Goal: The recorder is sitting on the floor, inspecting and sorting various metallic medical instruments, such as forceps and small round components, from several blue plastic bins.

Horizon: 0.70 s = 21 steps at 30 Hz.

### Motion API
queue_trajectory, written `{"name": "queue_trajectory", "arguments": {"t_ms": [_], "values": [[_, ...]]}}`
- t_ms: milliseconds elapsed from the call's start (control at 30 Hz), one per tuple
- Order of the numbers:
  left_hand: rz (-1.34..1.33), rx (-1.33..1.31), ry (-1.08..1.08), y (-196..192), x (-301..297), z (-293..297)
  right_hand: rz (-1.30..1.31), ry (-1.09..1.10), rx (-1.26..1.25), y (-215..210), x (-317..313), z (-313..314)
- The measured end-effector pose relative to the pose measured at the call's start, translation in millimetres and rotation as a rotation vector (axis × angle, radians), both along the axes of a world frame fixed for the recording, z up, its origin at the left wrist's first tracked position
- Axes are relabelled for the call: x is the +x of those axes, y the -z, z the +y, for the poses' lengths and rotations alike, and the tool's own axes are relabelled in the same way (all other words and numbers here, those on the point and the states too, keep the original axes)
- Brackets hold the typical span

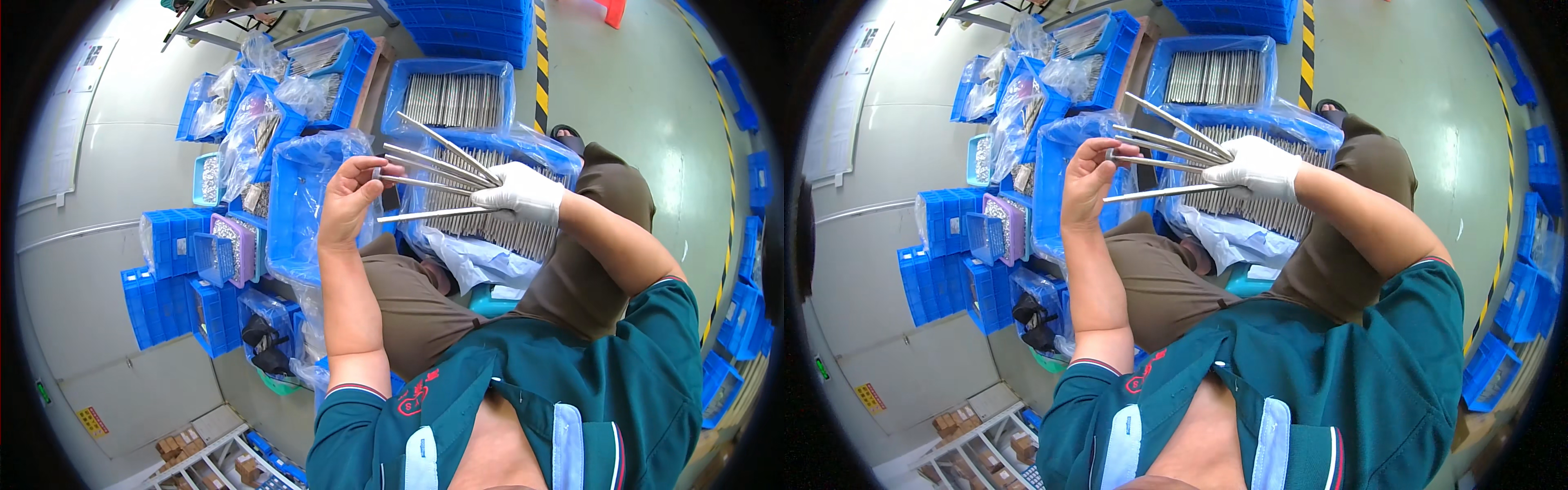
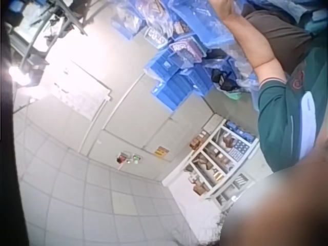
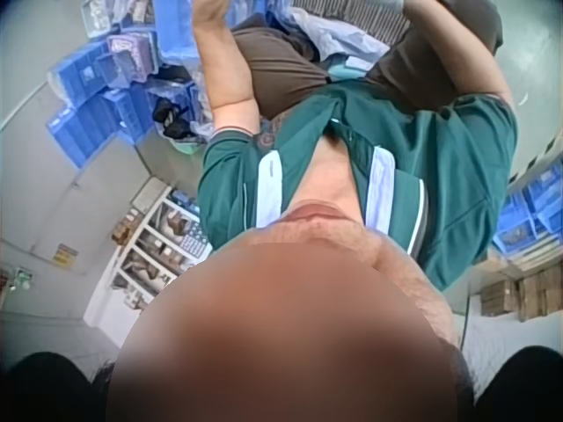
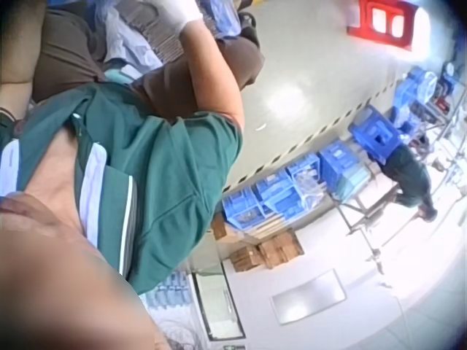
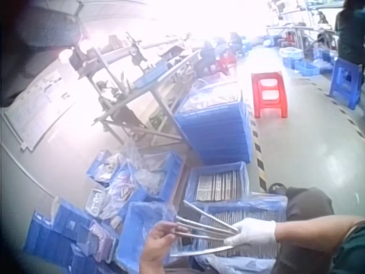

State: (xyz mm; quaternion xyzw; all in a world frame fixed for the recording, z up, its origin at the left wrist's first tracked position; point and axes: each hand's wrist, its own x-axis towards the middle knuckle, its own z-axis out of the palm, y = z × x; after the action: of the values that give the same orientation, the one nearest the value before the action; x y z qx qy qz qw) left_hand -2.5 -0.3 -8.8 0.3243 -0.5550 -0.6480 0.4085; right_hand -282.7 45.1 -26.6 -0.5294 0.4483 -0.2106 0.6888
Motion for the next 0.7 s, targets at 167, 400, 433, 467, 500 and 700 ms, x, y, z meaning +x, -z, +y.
{"name": "queue_trajectory", "arguments": {"t_ms": [167,400,433,467,500,700], "values": [[-0.133,0.167,0.021,3,11,-3,0.274,0.052,-0.653,10,7,0],[-0.017,0.050,-0.071,6,5,0,-0.007,-0.016,0.101,-3,-4,-3],[0.015,0.097,-0.148,6,9,-1,-0.006,-0.016,0.099,-1,-4,-3],[0.046,0.143,-0.226,4,12,-3,-0.033,0.000,0.078,1,-4,-3],[0.092,0.255,-0.245,4,14,-6,-0.061,0.016,0.056,2,-5,-3],[0.135,0.453,-0.062,26,11,-1,-0.011,-0.024,0.052,-2,6,-15]]}}
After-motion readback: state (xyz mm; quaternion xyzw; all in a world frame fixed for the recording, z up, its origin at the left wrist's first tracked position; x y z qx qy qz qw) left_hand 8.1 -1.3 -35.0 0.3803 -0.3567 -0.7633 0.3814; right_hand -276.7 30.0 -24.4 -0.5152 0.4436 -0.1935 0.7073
